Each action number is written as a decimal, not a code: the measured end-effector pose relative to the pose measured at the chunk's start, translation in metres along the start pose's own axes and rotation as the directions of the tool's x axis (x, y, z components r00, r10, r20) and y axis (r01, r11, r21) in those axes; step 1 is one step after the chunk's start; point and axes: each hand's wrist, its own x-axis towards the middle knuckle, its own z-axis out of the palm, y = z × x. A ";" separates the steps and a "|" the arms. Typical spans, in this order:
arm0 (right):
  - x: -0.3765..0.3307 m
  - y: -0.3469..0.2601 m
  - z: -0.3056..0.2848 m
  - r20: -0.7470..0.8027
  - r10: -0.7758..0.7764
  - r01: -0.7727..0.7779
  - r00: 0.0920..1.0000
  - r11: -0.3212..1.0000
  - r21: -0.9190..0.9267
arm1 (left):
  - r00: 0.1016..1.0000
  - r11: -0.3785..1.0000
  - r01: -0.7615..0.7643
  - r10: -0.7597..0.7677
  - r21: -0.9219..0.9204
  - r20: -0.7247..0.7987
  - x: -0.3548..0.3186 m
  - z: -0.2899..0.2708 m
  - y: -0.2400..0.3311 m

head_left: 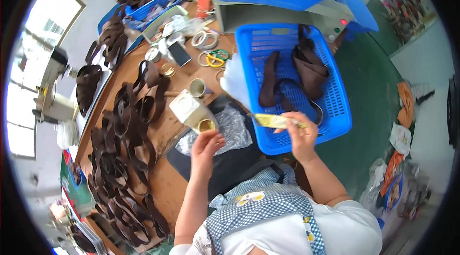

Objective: Applying adhesive to the edges of leather shoe upper components on a manufacturing workbench.

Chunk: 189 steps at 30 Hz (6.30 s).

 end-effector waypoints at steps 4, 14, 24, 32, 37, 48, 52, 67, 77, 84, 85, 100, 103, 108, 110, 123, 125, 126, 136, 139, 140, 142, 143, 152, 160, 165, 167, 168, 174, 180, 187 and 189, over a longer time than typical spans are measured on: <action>-0.002 -0.009 -0.079 -0.362 0.011 -0.047 0.932 0.995 -0.090 | 0.909 0.883 -0.240 0.058 0.403 0.413 0.086 0.097 -0.030; -0.048 -0.008 -0.160 -0.610 0.026 -0.125 0.792 0.985 -0.121 | 0.988 -0.135 -0.052 -0.150 0.990 0.031 0.224 0.203 -0.115; 0.002 0.001 -0.124 -0.430 0.011 -0.015 0.903 1.000 -0.007 | 0.949 0.517 -0.301 0.244 0.801 0.200 0.084 0.121 0.045; 0.022 -0.001 0.012 0.075 0.072 -0.077 0.995 0.995 0.056 | 0.830 0.839 -0.226 0.431 0.495 -0.353 -0.069 -0.046 -0.012; 0.021 0.051 0.106 0.441 0.064 0.069 0.895 0.958 -0.278 | 0.726 0.969 0.144 0.034 0.200 -0.687 -0.130 -0.141 -0.113; 0.019 0.139 0.162 0.523 -0.076 0.376 0.849 0.783 -0.496 | 0.564 0.800 0.396 0.175 0.451 -0.807 -0.158 -0.188 -0.175; 0.014 0.131 0.165 0.514 -0.101 0.403 0.852 0.753 -0.520 | 0.705 0.351 0.041 0.654 0.935 -0.276 -0.164 -0.150 -0.125; 0.017 0.137 0.181 0.550 -0.046 0.406 0.834 0.726 -0.555 | 0.476 0.917 0.228 0.187 0.326 -0.859 -0.182 -0.224 -0.181; 0.011 0.132 0.186 0.544 -0.051 0.389 0.837 0.755 -0.528 | 0.780 0.383 0.178 0.507 0.906 -0.367 -0.159 -0.143 -0.153; 0.018 0.140 0.176 0.571 -0.054 0.428 0.819 0.721 -0.545 | 0.742 0.587 0.403 0.240 0.703 -0.626 -0.170 -0.203 -0.194; 0.019 0.135 0.172 0.549 -0.068 0.417 0.833 0.729 -0.544 | 0.751 0.758 0.309 0.176 0.574 -0.637 -0.171 -0.197 -0.167; -0.017 0.052 0.185 0.556 0.326 -0.333 0.764 0.938 -0.092 | 0.860 0.954 -0.289 0.219 -0.085 -0.462 -0.183 -0.151 -0.030; -0.013 0.032 0.189 0.555 0.257 -0.298 0.791 0.954 -0.017 | 0.879 0.908 -0.327 0.190 -0.263 -0.436 -0.178 -0.153 -0.027; -0.008 0.033 0.173 0.518 0.249 -0.298 0.818 0.954 0.012 | 0.897 0.844 -0.348 0.173 -0.409 -0.406 -0.179 -0.148 -0.018; -0.008 0.035 0.165 0.477 0.248 -0.273 0.843 0.962 -0.018 | 0.896 0.820 -0.353 0.158 -0.451 -0.414 -0.180 -0.146 -0.017; -0.011 0.046 0.157 0.462 0.287 -0.255 0.839 0.958 -0.132 | 0.893 0.630 -0.441 0.233 -0.640 -0.386 -0.207 -0.170 -0.066; -0.010 0.046 0.160 0.469 0.291 -0.256 0.834 0.957 -0.139 | 0.881 0.716 -0.424 0.186 -0.554 -0.435 -0.209 -0.158 -0.055; -0.010 0.046 0.161 0.469 0.293 -0.258 0.833 0.956 -0.140 | 0.866 0.798 -0.387 0.143 -0.461 -0.479 -0.211 -0.152 -0.049; -0.009 0.043 0.174 0.524 0.268 -0.211 0.809 0.963 -0.167 | 0.846 0.941 -0.338 0.287 -0.034 -0.449 -0.220 -0.151 -0.080; -0.009 0.044 0.173 0.520 0.284 -0.241 0.805 0.959 -0.150 | 0.850 0.950 -0.313 0.286 0.013 -0.442 -0.220 -0.149 -0.078; -0.008 0.045 0.172 0.518 0.282 -0.239 0.807 0.959 -0.151 | 0.853 0.955 -0.294 0.282 0.043 -0.439 -0.219 -0.148 -0.077; -0.007 0.046 0.170 0.513 0.273 -0.222 0.814 0.962 -0.159 | 0.848 0.957 -0.275 0.287 0.093 -0.446 -0.216 -0.145 -0.075; -0.006 0.046 0.169 0.509 0.273 -0.221 0.816 0.962 -0.162 | 0.841 0.957 -0.254 0.291 0.143 -0.456 -0.215 -0.144 -0.075; -0.004 0.049 0.158 0.474 0.269 -0.232 0.839 0.963 -0.136 | 0.862 0.889 -0.027 0.252 0.458 -0.439 -0.194 -0.144 -0.077; -0.001 0.052 0.148 0.453 0.277 -0.240 0.847 0.961 -0.140 | 0.861 0.953 0.066 0.094 0.295 -0.499 -0.183 -0.137 -0.057; 0.001 0.050 0.148 0.447 0.273 -0.233 0.852 0.962 -0.144 | 0.884 0.976 -0.106 0.005 -0.191 -0.467 -0.183 -0.139 -0.048; 0.002 0.049 0.148 0.438 0.281 -0.243 0.854 0.960 -0.142 | 0.911 0.922 -0.211 0.065 -0.326 -0.406 -0.184 -0.138 -0.041; 0.002 0.048 0.149 0.437 0.276 -0.241 0.856 0.961 -0.136 | 0.912 0.923 -0.214 0.071 -0.321 -0.405 -0.185 -0.141 -0.039; 0.008 0.046 0.153 0.422 0.269 -0.260 0.866 0.962 -0.079 | 0.915 0.774 -0.294 0.058 -0.562 -0.398 -0.188 -0.161 -0.027; 0.008 0.042 0.154 0.412 0.247 -0.236 0.877 0.969 -0.076 | 0.835 0.760 -0.496 0.284 -0.420 -0.471 -0.194 -0.161 0.015; 0.012 0.042 0.151 0.410 0.208 -0.201 0.888 0.978 -0.058 | 0.721 0.618 -0.670 0.410 -0.411 -0.558 -0.210 -0.185 0.050; 0.014 0.045 0.149 0.402 0.209 -0.205 0.891 0.977 -0.054 | 0.690 0.591 -0.710 0.469 -0.384 -0.552 -0.213 -0.184 0.061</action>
